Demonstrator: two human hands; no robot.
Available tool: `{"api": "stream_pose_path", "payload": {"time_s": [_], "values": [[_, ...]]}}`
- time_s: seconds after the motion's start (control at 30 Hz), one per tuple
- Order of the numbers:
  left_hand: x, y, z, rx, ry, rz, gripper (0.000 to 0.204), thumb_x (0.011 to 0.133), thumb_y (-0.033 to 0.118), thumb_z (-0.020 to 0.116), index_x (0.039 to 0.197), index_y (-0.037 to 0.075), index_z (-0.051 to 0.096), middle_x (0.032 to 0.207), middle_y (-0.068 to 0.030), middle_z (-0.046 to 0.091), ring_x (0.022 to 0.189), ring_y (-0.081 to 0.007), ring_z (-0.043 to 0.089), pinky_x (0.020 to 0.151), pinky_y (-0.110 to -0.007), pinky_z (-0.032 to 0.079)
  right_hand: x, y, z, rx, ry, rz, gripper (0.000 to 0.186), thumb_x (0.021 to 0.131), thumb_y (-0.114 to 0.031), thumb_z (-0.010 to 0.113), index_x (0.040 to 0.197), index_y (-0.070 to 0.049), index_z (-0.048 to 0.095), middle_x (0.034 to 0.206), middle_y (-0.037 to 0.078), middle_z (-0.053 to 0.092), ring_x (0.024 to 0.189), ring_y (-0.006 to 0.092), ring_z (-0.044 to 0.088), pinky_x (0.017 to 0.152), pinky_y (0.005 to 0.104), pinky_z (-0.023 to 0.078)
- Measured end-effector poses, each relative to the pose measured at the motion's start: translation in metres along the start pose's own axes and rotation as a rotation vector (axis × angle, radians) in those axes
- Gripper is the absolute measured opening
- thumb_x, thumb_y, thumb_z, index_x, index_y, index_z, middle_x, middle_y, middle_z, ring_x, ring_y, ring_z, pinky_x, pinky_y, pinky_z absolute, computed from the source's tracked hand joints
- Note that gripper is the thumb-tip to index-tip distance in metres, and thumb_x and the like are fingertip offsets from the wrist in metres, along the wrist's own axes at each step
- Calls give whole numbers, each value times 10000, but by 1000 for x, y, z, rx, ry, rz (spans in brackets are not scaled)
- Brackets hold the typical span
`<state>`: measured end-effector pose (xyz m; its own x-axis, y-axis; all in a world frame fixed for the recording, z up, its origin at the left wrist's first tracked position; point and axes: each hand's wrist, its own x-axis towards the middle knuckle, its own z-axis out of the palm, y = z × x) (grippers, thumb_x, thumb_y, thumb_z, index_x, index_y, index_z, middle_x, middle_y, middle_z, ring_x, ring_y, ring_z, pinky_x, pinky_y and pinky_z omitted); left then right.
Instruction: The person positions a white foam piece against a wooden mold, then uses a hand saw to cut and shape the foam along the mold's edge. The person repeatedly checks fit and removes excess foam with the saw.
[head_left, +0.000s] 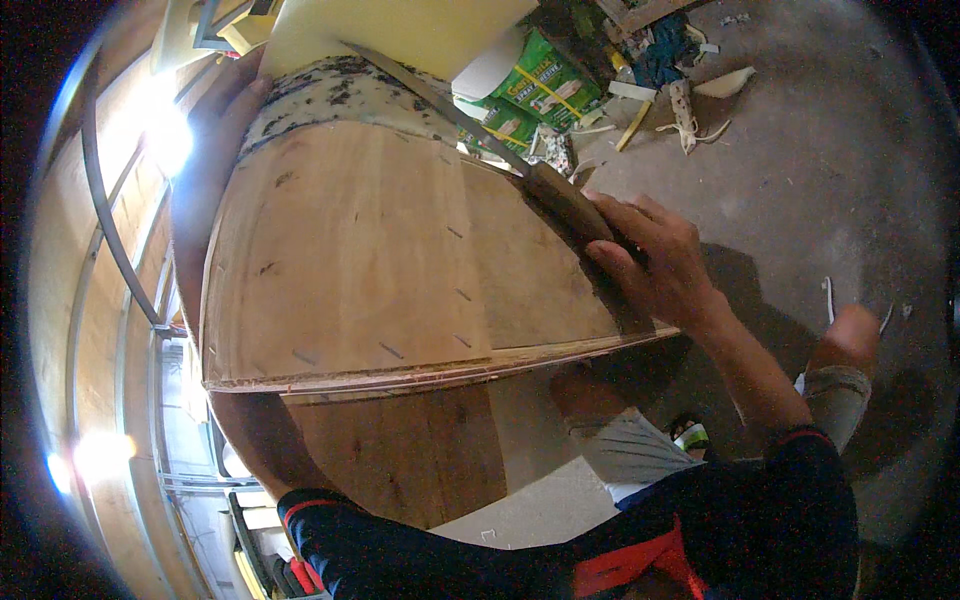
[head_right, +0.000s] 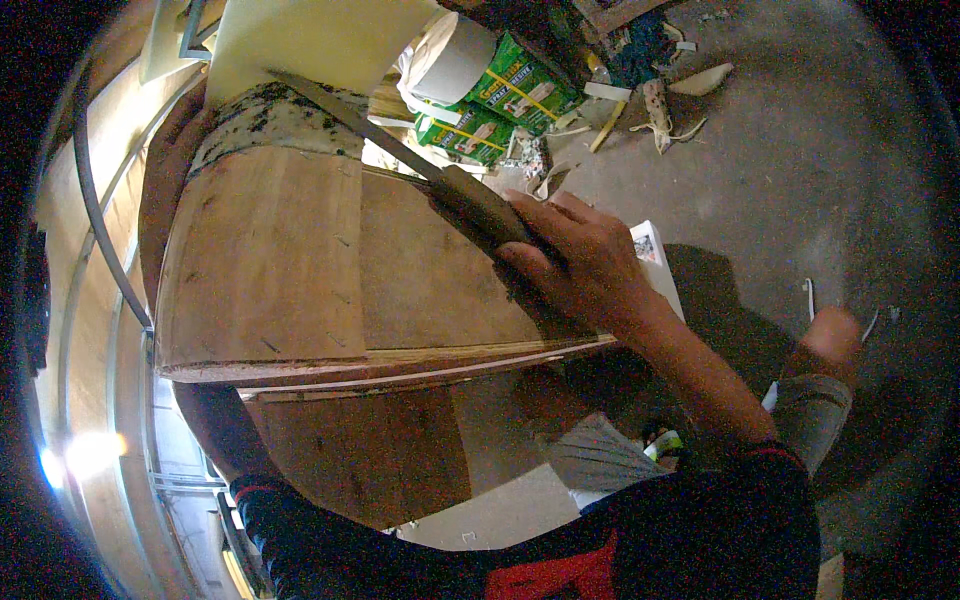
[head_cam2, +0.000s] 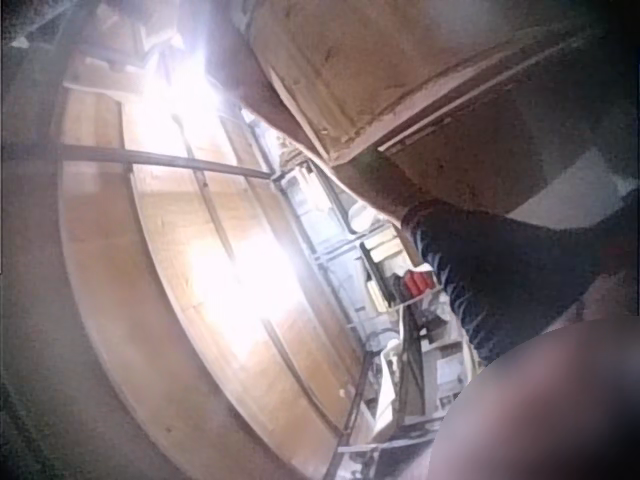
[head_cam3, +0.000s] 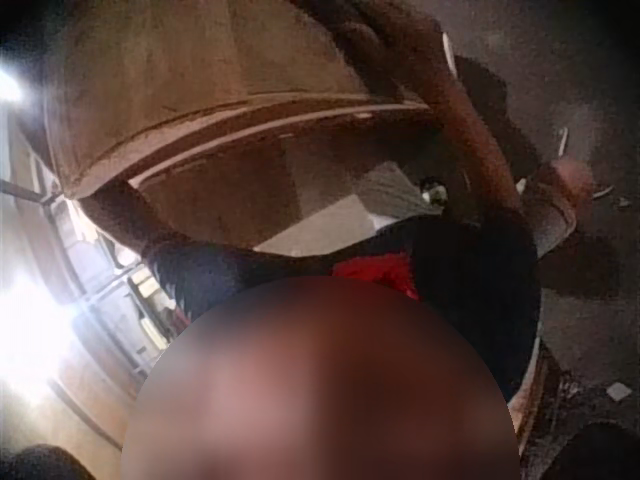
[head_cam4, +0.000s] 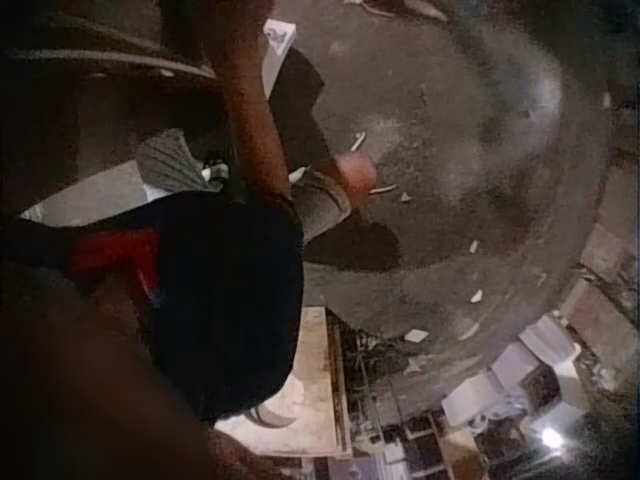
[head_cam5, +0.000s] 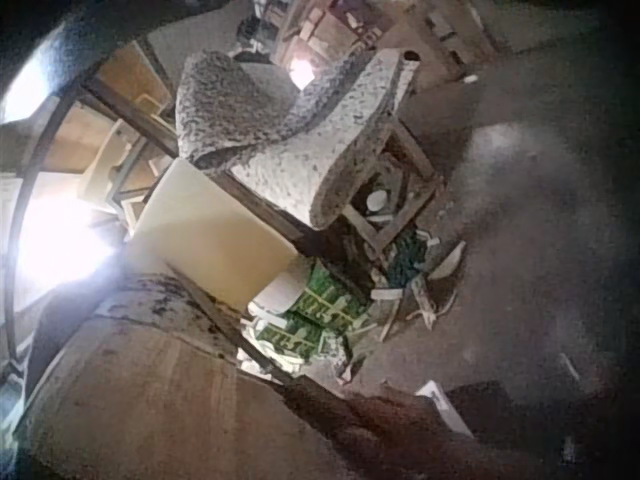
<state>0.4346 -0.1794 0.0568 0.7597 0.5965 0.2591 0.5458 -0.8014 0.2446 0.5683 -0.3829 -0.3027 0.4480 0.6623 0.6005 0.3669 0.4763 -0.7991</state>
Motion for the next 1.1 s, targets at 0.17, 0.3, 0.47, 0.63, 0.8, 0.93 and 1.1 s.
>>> {"api": "stream_pose_path", "payload": {"time_s": [0.17,0.3,0.47,0.63,0.8,0.93,1.1], "values": [[5,-2,-1,4,0,14,466,994,225,609,1405,11,554,1316,-119,633,1187,-170,594,1040,-304,450,10,0,3,9,57,-31,448,899,-274,714,1263,-29,628,981,198,672,834,372,672,721,428,543],[9,7,-4,15,-12,29,467,993,226,612,1404,10,555,1324,-120,628,1195,-171,591,1047,-306,447,28,-2,12,3,84,-61,449,903,-290,708,1265,-35,628,964,195,667,829,369,674,717,426,546],[13,9,-9,28,-21,51,469,992,227,617,1403,10,555,1333,-121,623,1206,-172,587,1055,-309,444,8,2,9,-36,75,-1,457,911,-335,699,1257,-45,628,971,193,670,842,386,680,721,442,553],[8,17,-16,40,-13,44,471,991,229,621,1403,9,556,1343,-122,617,1216,-173,583,1064,-311,441,-11,7,0,-3,78,-33,448,919,-337,686,1244,-34,629,954,197,671,841,393,679,716,441,549],[18,80,-15,39,15,-9,480,955,289,695,1393,119,596,1282,-40,657,1204,-115,585,970,-309,481,3,5,0,-2,68,-84,433,950,-370,638,1228,-38,630,959,206,670,856,405,674,721,457,544],[61,105,0,774,-286,560,583,967,212,641,1476,0,453,1537,-156,447,1422,-243,426,1195,-376,311,13,1,4,-9,61,-60,435,959,-407,617,1228,-66,630,958,198,669,859,410,668,725,470,540],[62,70,0,535,-90,174,718,922,389,706,1473,0,462,1527,-178,457,1421,-255,424,1190,-369,285,0,-2,0,-43,48,7,417,958,-401,628,1231,-87,631,938,189,663,855,405,670,724,467,544]]}}
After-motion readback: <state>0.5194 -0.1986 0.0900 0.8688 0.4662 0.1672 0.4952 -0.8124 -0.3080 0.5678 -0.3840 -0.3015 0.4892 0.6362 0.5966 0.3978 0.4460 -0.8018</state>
